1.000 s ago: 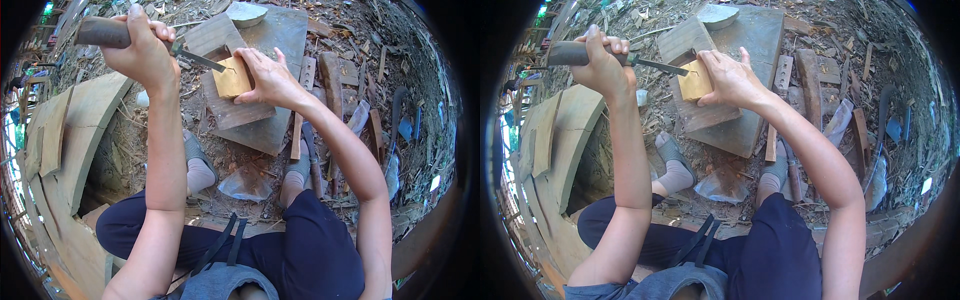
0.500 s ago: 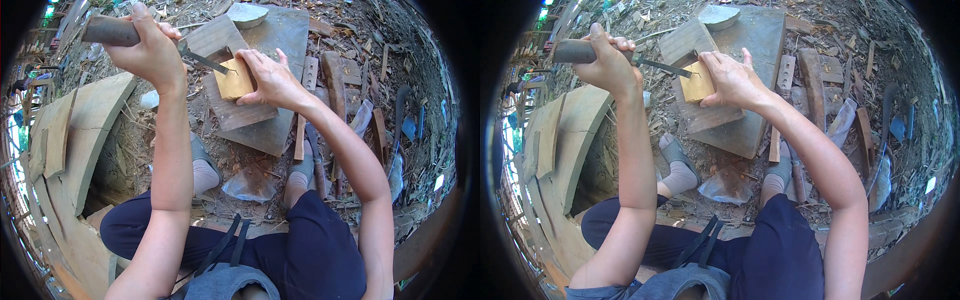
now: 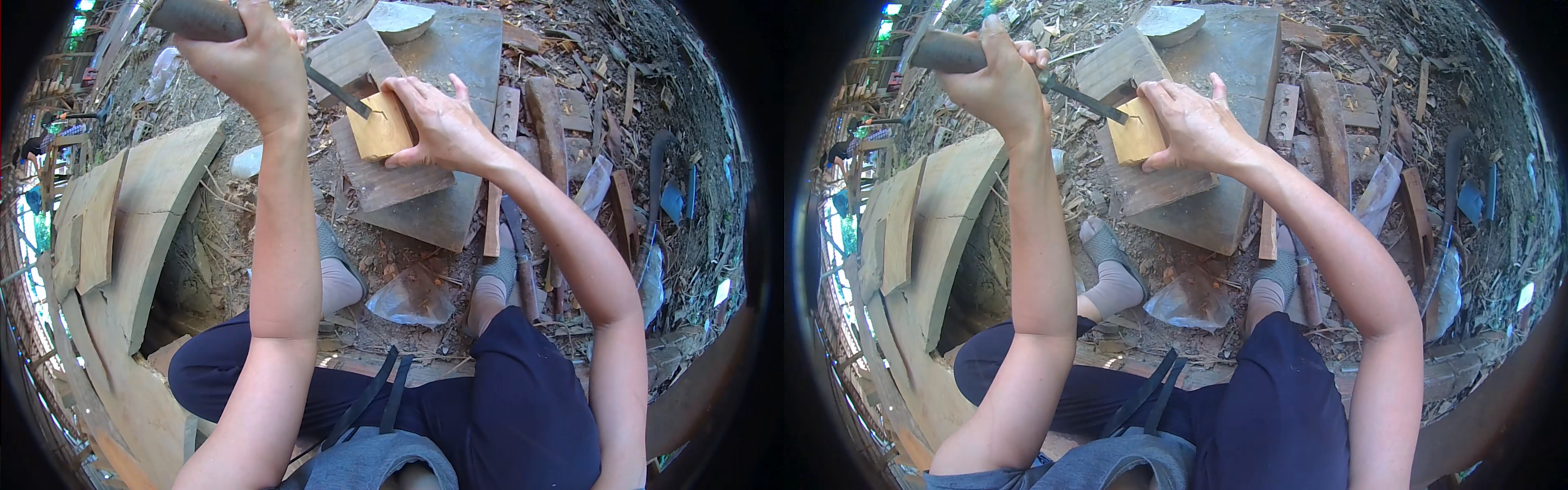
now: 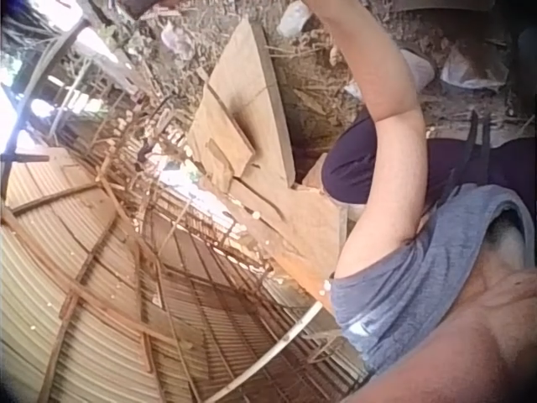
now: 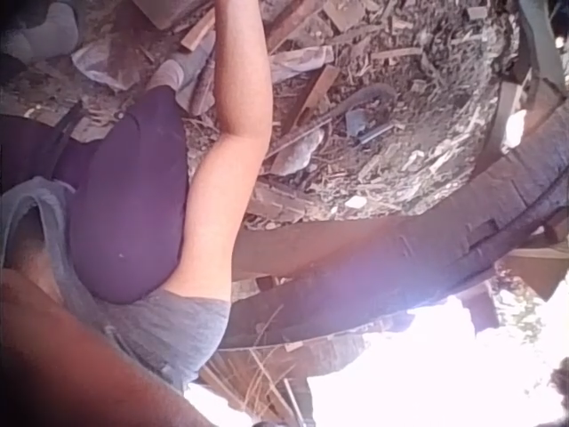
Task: The person carves a shape into a small piece of wood using a chisel and a wooden mallet.
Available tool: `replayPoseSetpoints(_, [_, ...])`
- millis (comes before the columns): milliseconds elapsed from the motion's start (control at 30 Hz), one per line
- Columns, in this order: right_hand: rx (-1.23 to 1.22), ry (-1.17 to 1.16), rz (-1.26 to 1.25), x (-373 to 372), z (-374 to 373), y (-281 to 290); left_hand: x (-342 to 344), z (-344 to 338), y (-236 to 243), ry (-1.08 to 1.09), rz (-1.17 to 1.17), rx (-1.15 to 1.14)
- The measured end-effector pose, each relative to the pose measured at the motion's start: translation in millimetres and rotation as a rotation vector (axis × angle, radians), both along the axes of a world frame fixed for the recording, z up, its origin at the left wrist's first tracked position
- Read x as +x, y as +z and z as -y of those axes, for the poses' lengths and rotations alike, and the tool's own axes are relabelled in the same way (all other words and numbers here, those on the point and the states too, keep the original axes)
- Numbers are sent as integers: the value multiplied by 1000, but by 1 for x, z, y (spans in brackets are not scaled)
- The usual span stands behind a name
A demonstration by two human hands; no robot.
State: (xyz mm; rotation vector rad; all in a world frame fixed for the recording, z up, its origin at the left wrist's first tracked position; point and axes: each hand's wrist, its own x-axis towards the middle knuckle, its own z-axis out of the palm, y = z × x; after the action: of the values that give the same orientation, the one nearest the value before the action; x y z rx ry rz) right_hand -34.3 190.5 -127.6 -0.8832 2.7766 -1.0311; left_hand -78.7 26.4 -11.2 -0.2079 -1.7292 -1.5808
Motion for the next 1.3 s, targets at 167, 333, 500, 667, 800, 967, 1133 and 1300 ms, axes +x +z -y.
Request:
replayPoseSetpoints(167, [9, 4, -4, 1, -1, 0, -2, -17, 3, 175, 35, -53])
replayPoseSetpoints(333, [13, 0, -13, 1, -1, -3, 0, -14, 3, 155, 35, -46])
replayPoseSetpoints(500, [-7, -7, -36, 0, 0, -4, 12, -3, 0, 46, 7, 36])
replayPoseSetpoints(667, [22, 8, -14, -1, -2, -3, 16, -3, -1, -27, -40, 58])
replayPoseSetpoints(800, [30, 4, -25, 0, 0, -4, 13, 5, -2, -53, -32, 73])
replayPoseSetpoints(967, [40, -6, -16, 1, -1, 0, 13, 6, -2, -121, -37, 78])
replayPoseSetpoints(1133, [57, 34, -13, -1, -3, -2, 16, 0, -4, -46, -47, 135])
replayPoseSetpoints(1300, [-135, -197, -70, -1, -26, -15, 23, -1, -2, 30, -11, 160])
